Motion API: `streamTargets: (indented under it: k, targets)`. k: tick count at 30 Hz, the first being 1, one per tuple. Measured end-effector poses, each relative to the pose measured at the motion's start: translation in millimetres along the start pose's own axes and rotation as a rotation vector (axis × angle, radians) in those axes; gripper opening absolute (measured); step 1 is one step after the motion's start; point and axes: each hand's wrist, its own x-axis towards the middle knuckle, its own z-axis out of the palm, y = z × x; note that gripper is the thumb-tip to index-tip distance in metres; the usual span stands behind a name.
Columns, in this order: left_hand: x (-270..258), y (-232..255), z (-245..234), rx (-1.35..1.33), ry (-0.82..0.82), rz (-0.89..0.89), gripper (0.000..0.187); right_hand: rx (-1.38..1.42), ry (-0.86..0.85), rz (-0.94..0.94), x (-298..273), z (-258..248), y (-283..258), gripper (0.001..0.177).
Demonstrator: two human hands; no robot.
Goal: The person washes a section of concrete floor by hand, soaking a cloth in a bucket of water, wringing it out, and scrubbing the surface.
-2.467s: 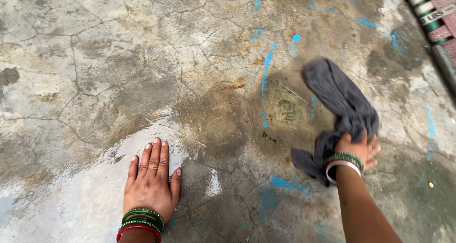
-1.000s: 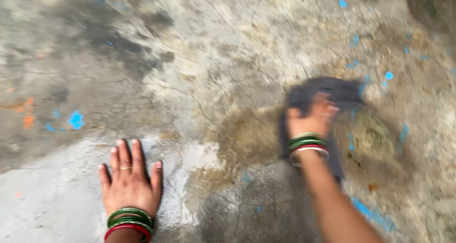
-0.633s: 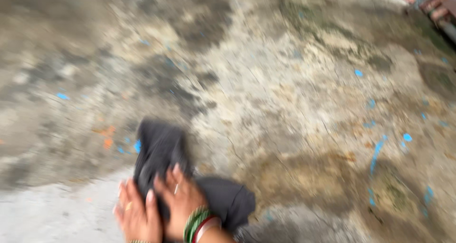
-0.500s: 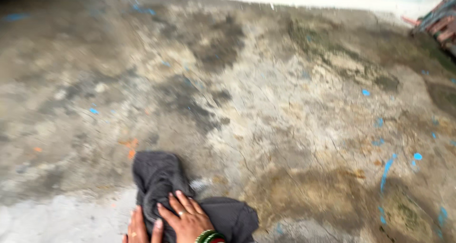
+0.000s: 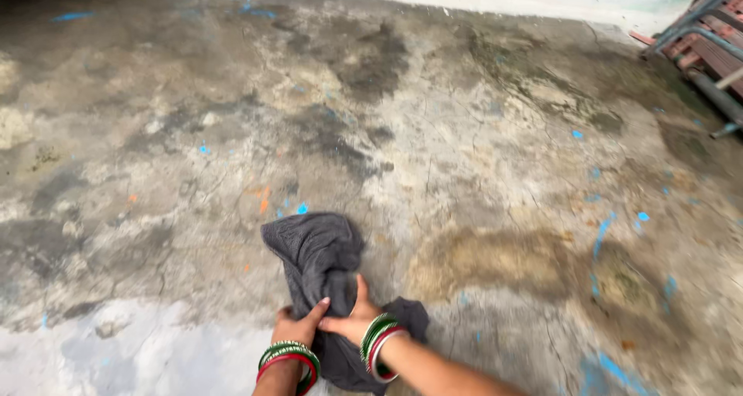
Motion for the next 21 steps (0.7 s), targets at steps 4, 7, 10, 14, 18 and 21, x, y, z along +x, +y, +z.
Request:
streamTargets:
  k: [4, 7, 10, 14, 18, 21]
  targets:
    - [-13, -8, -20, -0.078, -0.211, 0.05, 0.091, -0.03, -0.018, -0.06, -8, -7, 12, 0.102]
    - [-20, 1, -34, -0.234, -0.276, 0.11, 0.091, 0.042, -0.015, -0.107, -34, -18, -16, 0.089]
    - [-24, 35, -56, -0.424, -0.411, 0.304, 0.096, -0.065, 0.053, -0.175, -61, -38, -66, 0.081]
    - [-23, 105, -117, -0.117, -0.146, 0.216, 0.088, -0.334, 0.312, -0.408, -83, -68, -124, 0.082]
    - [-24, 174, -173, -0.299, -0.336, 0.45, 0.077, -0.298, 0.457, -0.554, -98, -93, -174, 0.069]
    - [-24, 200, -193, -0.301, -0.491, 0.649, 0.07, -0.395, 0.529, -0.677, -111, -87, -192, 0.061]
